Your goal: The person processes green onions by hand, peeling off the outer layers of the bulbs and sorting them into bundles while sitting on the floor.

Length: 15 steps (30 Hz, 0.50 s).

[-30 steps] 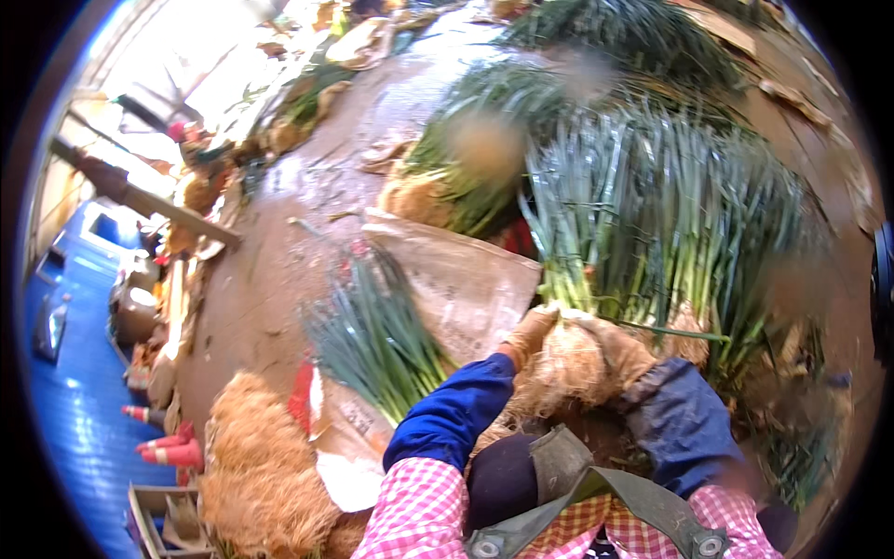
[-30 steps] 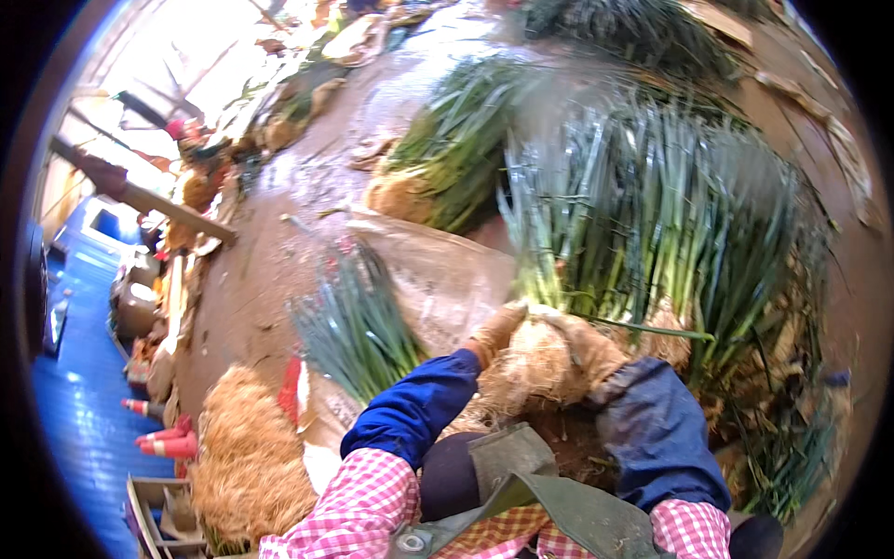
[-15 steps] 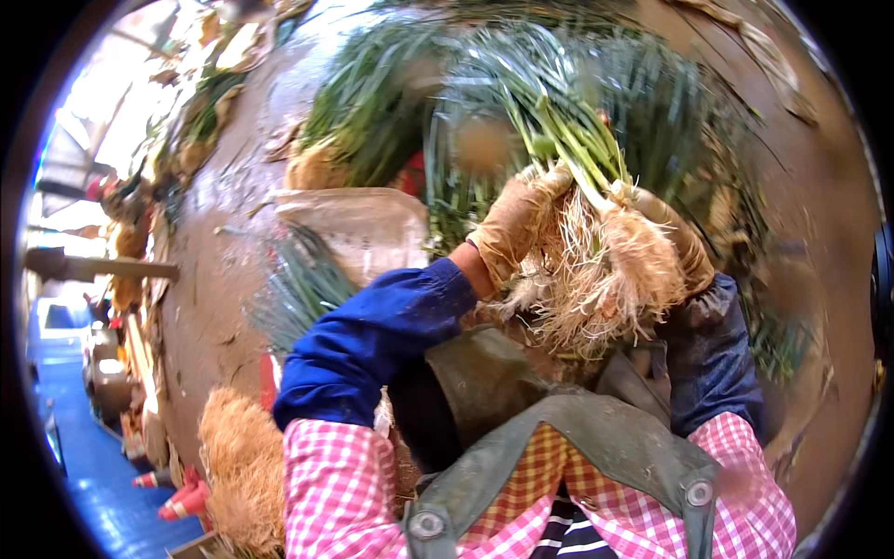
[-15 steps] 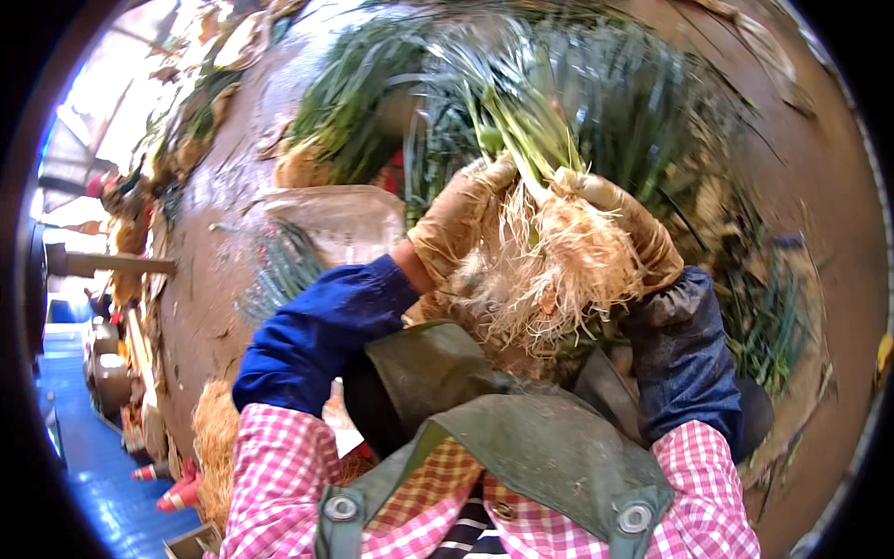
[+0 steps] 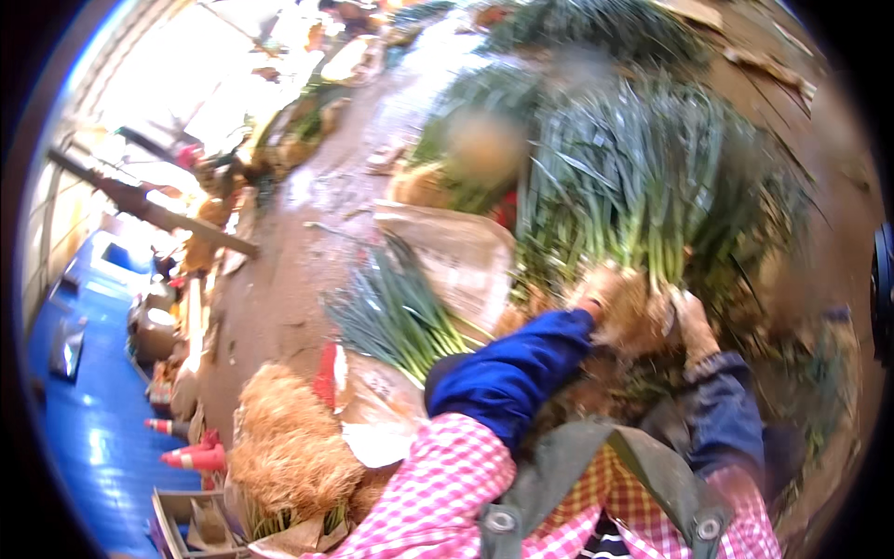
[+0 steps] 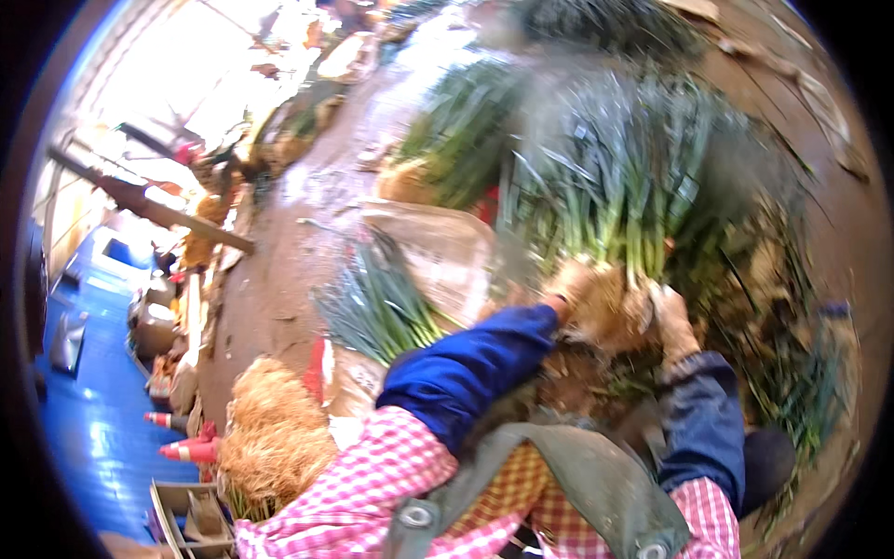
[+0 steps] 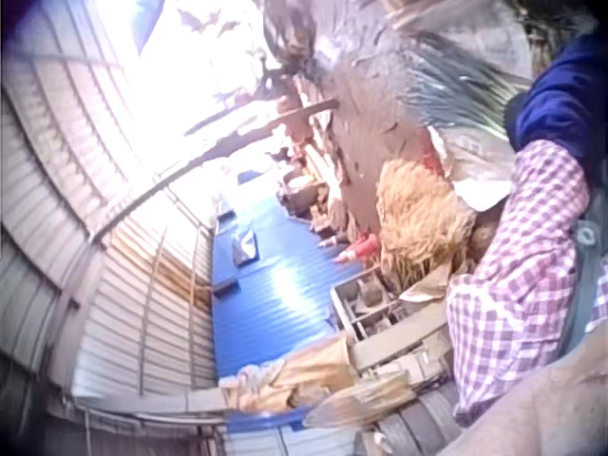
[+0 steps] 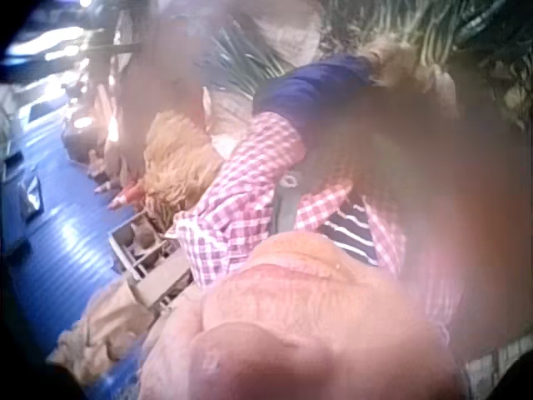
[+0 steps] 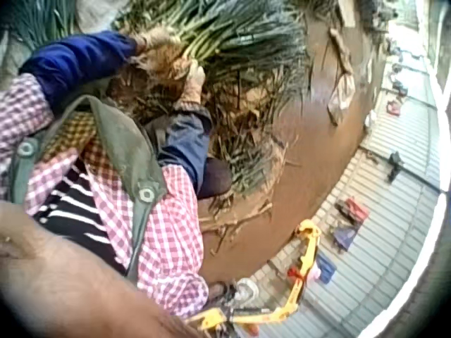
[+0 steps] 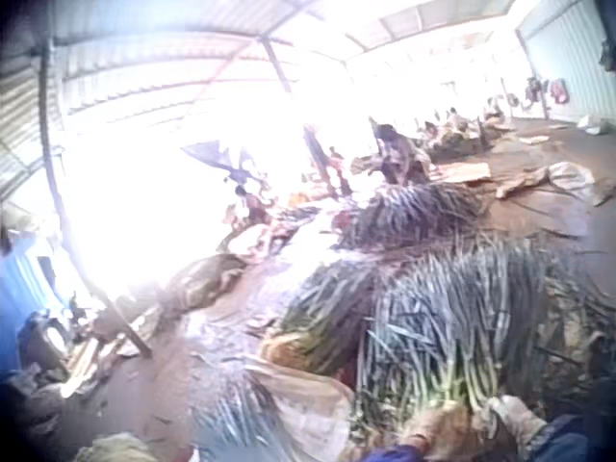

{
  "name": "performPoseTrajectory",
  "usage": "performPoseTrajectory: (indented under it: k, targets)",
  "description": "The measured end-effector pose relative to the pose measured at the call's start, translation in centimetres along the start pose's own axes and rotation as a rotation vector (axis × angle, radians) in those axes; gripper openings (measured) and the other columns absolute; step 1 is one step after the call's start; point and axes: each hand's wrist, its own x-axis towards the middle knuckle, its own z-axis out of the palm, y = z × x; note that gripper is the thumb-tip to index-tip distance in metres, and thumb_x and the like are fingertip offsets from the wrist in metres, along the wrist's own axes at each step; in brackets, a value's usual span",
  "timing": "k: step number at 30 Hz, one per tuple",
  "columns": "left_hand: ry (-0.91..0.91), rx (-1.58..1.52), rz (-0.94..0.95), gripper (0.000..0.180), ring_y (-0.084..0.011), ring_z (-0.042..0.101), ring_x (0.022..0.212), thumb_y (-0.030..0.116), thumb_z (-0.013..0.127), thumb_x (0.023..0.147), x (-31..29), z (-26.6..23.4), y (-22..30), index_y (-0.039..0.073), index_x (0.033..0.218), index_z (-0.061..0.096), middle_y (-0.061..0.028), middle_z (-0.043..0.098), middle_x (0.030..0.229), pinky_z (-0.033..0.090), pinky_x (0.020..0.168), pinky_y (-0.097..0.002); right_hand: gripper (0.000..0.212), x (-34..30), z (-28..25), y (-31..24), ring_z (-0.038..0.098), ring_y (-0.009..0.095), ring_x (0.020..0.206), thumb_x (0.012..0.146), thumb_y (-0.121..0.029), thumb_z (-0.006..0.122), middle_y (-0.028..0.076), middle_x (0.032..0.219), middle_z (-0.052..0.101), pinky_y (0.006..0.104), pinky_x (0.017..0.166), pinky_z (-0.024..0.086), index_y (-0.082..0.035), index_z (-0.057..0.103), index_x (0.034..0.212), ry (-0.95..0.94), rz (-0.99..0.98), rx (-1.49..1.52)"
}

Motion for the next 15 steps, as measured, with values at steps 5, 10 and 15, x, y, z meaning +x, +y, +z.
performPoseTrajectory:
  k: [5,10,15]
  targets:
    - [0.073,-0.036,-0.007,0.052,-0.0318,0.057,0.102,0.041,0.056,0.084,-2.8,-2.3,-0.9,0.006,0.122,0.052,-0.0199,0.060,0.110,0.044,0.087,-0.0379,0.043,-0.5,-0.3,-2.3,0.054,0.038,0.099,0.087,-0.037,0.047,0.020,0.104,0.060,0.0434,0.082,0.042,-0.003,0.057,0.111,0.341,-0.200,-1.033]
    - [-0.030,0.363,0.010,0.034,-0.0258,0.062,0.083,0.034,0.044,0.090,-1.5,-2.8,4.5,0.011,0.111,0.057,-0.0158,0.062,0.097,0.050,0.069,-0.0358,0.034,-2.7,-5.0,-6.8,0.057,0.022,0.067,0.078,-0.035,0.056,0.012,0.078,0.064,0.0353,0.063,0.043,-0.002,0.062,0.086,-0.016,-0.168,-0.785]
    - [0.139,0.157,0.013,0.046,-0.0328,0.062,0.087,0.047,0.054,0.081,-2.8,-2.7,1.1,0.006,0.098,0.064,-0.0197,0.064,0.091,0.047,0.076,-0.0389,0.026,-10.2,-3.5,-13.8,0.046,0.008,0.046,0.089,-0.025,0.049,0.005,0.069,0.062,0.0222,0.037,0.036,-0.005,0.063,0.078,-0.183,0.039,-0.504]
